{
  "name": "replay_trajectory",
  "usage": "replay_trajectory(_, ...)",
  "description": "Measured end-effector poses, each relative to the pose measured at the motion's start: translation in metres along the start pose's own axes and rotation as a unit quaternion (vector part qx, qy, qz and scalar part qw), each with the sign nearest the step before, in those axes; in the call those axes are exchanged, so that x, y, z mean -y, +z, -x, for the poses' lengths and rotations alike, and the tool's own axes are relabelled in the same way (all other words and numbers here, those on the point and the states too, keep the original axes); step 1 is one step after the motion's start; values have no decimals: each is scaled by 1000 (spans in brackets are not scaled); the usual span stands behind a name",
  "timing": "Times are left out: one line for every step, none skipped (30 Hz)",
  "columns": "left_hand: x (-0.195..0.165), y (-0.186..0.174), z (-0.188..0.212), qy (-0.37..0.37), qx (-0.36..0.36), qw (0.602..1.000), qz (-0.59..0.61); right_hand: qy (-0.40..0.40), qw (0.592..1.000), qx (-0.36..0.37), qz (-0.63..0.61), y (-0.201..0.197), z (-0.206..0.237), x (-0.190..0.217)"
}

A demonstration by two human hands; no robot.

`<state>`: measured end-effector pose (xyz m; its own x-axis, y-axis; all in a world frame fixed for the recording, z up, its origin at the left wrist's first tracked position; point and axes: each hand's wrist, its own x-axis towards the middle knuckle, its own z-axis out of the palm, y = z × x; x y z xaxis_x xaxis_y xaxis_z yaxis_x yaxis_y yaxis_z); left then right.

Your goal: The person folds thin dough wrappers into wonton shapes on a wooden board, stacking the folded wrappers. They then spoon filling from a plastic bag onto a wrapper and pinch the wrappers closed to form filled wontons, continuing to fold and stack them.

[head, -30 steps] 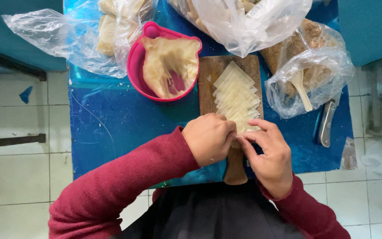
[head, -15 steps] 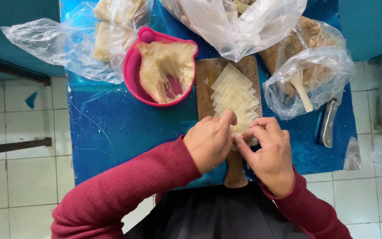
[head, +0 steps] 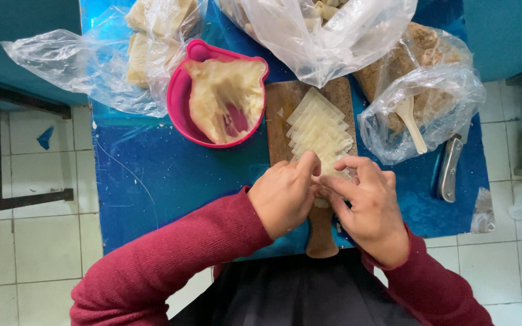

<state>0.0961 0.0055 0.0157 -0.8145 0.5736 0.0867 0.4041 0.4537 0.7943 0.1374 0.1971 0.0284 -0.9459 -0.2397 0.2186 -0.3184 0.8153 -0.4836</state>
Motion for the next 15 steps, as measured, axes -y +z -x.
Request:
replay_trajectory(0, 0, 0, -15, 10, 1000, -2, 4, 1000, 1, -9, 0, 0, -1)
replay_trajectory(0, -1, 0, -13, 10, 1000, 4, 7, 1000, -1, -12, 0, 0, -2)
replay_trajectory(0, -2, 0, -11, 11, 1000, 10, 10, 1000, -4, -15, 0, 0, -3)
replay_trajectory(0, -2, 0, -9, 11, 1000, 17, 14, 1000, -6, -18, 0, 1, -4)
replay_trajectory(0, -2, -1, -6, 6, 1000, 14, 20, 1000, -4, -18, 1, 1, -4)
replay_trajectory(0, -2, -1, -3, 2, 1000, 11, 26, 999, -2, -18, 2, 1, -5)
replay_trajectory(0, -2, -1, 1, -3, 1000, 8, 32, 999, 0, -18, 2, 1, -5)
replay_trajectory(0, -2, -1, 15, -16, 1000, 5, 30, 999, -9, -16, 2, 1, -4)
replay_trajectory(1, -2, 0, 29, -27, 999, 2, 28, 999, -17, -15, 2, 2, -3)
replay_trajectory(2, -2, 1, 43, -38, 998, -1, 27, 999, -26, -14, 1, 3, -1)
replay_trajectory(2, -1, 0, 46, -12, 999, -27, 19, 1000, -17, 15, 0, 3, 1)
replay_trajectory(3, 0, -1, 49, 15, 997, -53, 10, 999, -10, 44, -1, 4, 4)
replay_trajectory(4, 1, -1, 52, 40, 995, -80, 0, 997, -2, 73, -3, 5, 7)
replay_trajectory(5, 1, -1, 61, 43, 993, -95, -10, 996, -1, 86, -5, 6, 10)
replay_trajectory(6, 2, 0, 69, 47, 990, -111, -21, 995, 0, 98, -8, 7, 13)
